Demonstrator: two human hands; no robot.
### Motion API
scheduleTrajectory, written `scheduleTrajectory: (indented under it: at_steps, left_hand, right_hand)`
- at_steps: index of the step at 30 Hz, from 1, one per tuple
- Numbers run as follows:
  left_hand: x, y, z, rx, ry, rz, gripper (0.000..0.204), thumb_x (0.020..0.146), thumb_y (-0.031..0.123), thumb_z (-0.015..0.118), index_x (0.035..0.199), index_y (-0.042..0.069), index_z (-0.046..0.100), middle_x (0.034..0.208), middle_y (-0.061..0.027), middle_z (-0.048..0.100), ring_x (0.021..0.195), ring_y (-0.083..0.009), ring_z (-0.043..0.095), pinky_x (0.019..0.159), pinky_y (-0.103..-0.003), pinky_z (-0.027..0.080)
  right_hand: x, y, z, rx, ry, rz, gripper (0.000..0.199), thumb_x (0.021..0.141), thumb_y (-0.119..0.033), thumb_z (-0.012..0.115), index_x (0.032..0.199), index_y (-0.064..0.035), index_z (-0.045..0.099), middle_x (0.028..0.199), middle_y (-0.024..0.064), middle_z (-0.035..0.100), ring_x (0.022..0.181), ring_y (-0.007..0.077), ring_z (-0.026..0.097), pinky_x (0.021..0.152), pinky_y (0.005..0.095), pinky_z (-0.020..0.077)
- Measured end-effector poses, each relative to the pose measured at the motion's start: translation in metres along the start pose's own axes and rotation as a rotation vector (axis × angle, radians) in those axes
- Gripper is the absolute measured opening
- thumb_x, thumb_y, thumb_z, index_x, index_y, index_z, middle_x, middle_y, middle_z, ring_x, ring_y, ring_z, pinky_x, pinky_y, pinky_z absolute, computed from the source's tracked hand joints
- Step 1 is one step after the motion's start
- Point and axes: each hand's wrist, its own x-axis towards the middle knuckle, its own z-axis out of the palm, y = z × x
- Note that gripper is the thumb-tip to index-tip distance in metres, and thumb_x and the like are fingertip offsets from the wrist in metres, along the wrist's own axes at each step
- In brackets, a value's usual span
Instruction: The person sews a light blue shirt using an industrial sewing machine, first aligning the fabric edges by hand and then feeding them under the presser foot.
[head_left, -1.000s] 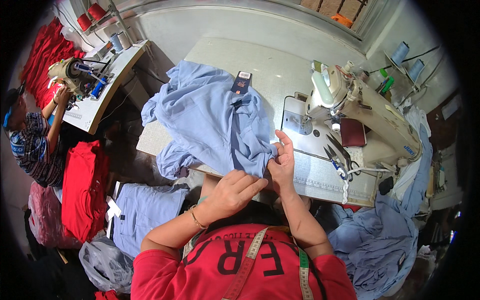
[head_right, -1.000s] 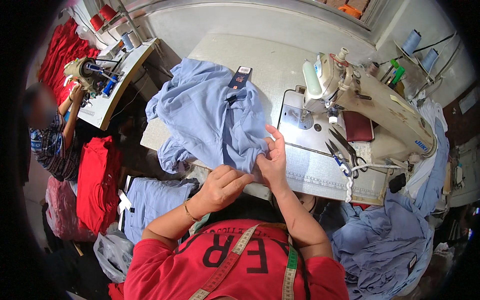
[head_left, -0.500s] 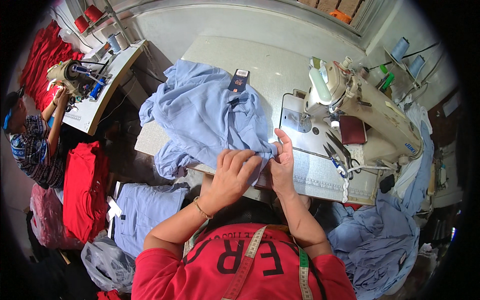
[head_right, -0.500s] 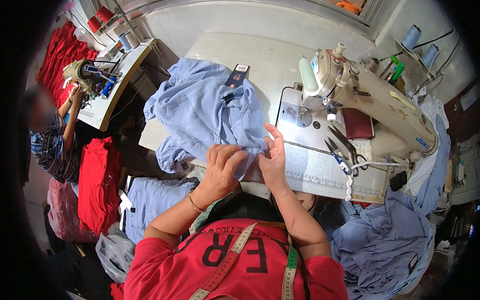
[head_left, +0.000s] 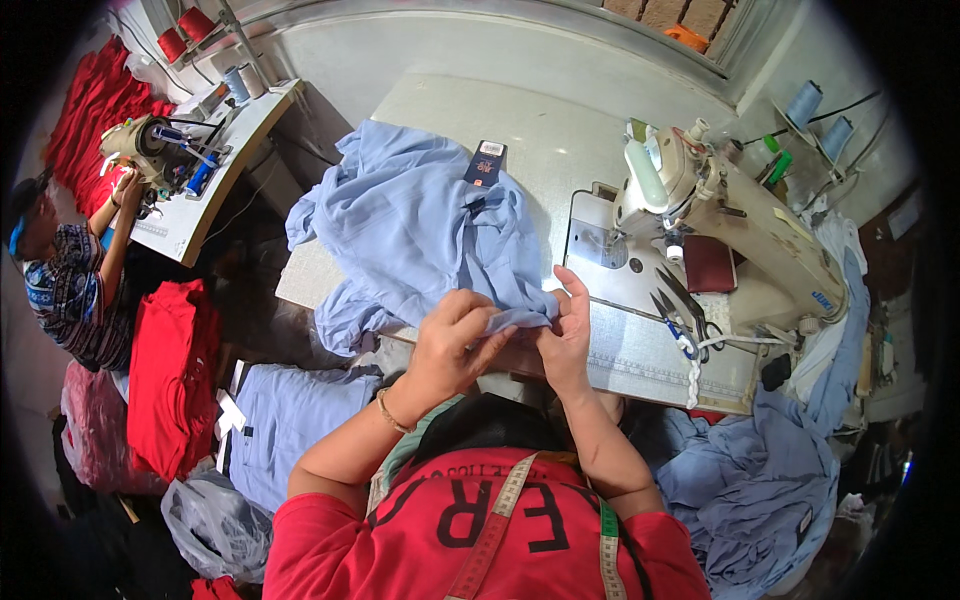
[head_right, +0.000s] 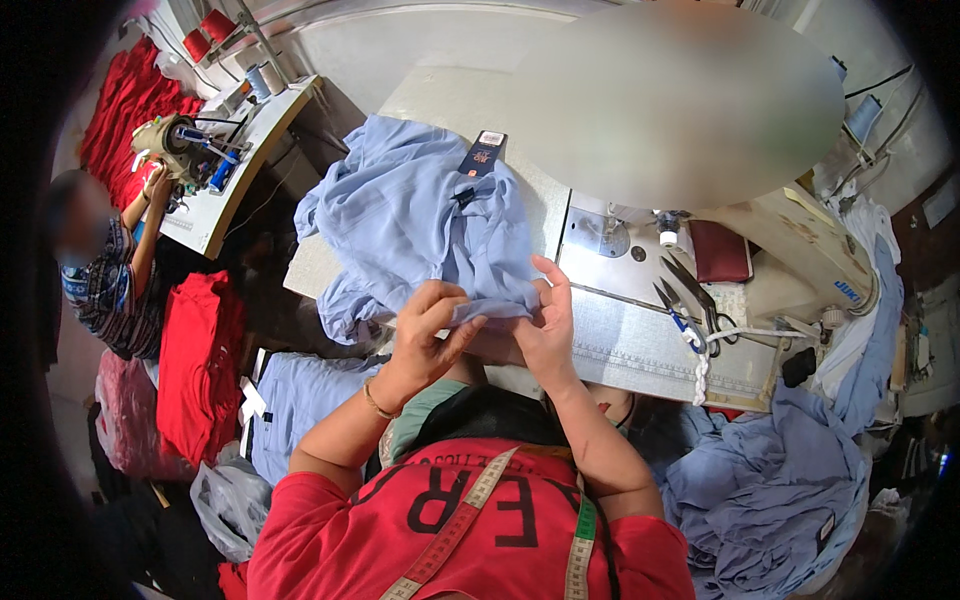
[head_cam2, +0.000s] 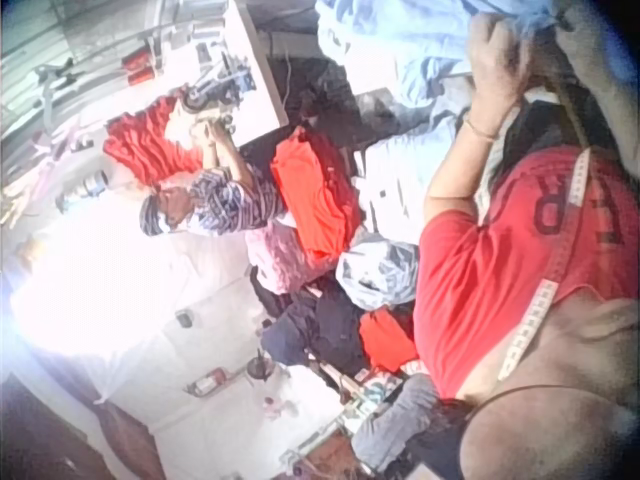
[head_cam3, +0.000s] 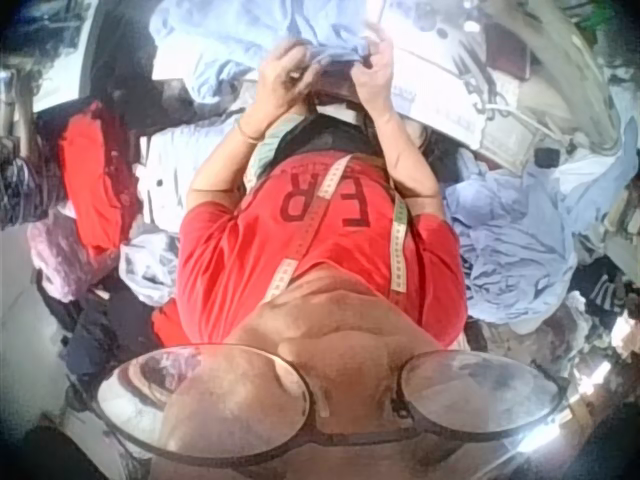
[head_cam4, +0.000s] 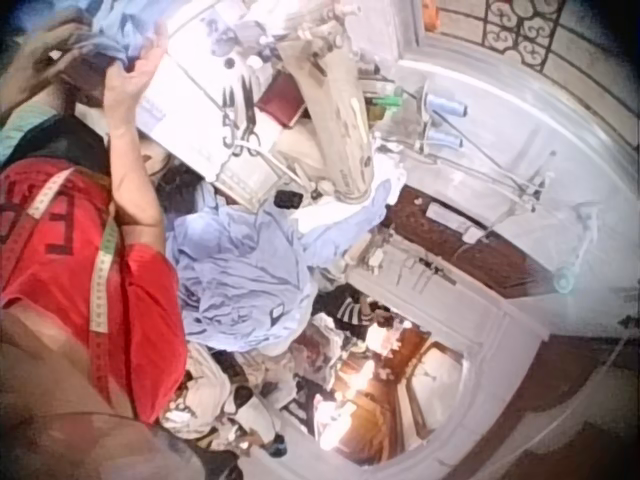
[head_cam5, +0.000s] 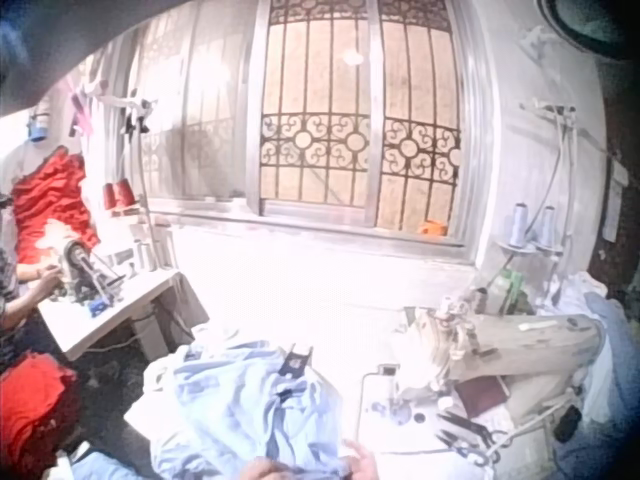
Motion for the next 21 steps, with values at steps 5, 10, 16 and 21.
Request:
scheduleTrajectory:
  at_steps: [5, 10, 16, 21]
  left_hand:
    - [-0.012, 0.014, -0.002, 0.175, -0.215, 0.313, 0.030, 0.072, 0.008, 0.064, 0.102, 0.007, 0.064, 0.086, -0.0060, 0.056, 0.074, -0.0212, 0.055, 0.065, -0.034, 0.044]
    - [-0.017, -0.002, 0.018, 0.223, -0.348, 0.337, 0.032, 0.075, 0.011, 0.060, 0.106, 0.009, 0.063, 0.088, -0.0054, 0.051, 0.079, -0.0218, 0.053, 0.069, -0.034, 0.044]
    - [0.009, -0.022, 0.040, 0.216, -0.223, 0.269, 0.032, 0.071, 0.004, 0.063, 0.103, 0.009, 0.066, 0.086, -0.0072, 0.054, 0.075, -0.0254, 0.055, 0.067, -0.036, 0.044]
    - [0.018, -0.018, 0.036, 0.290, -0.305, 0.227, 0.031, 0.078, 0.013, 0.065, 0.109, 0.012, 0.062, 0.101, -0.0060, 0.057, 0.097, -0.0251, 0.054, 0.087, -0.039, 0.040]
  right_hand:
    - [0.004, 0.008, -0.008, 0.128, 0.064, 0.047, 0.071, 0.074, 0.016, 0.039, 0.141, -0.0056, 0.030, 0.119, 0.0112, 0.055, 0.103, 0.0137, 0.057, 0.083, 0.0233, 0.0466]
    - [0.012, -0.005, -0.002, 0.162, 0.128, 0.182, 0.072, 0.072, 0.015, 0.037, 0.141, -0.0055, 0.031, 0.120, 0.0095, 0.054, 0.097, 0.0110, 0.056, 0.078, 0.0208, 0.0469]
    - [0.048, 0.000, -0.020, 0.168, 0.101, 0.221, 0.065, 0.076, 0.013, 0.039, 0.138, -0.0042, 0.035, 0.113, 0.0106, 0.056, 0.093, 0.0132, 0.056, 0.079, 0.0251, 0.0473]
    - [0.058, 0.020, -0.034, 0.283, 0.069, 0.254, 0.061, 0.079, 0.012, 0.042, 0.137, -0.0053, 0.036, 0.113, 0.0119, 0.058, 0.093, 0.0166, 0.060, 0.080, 0.0304, 0.0512]
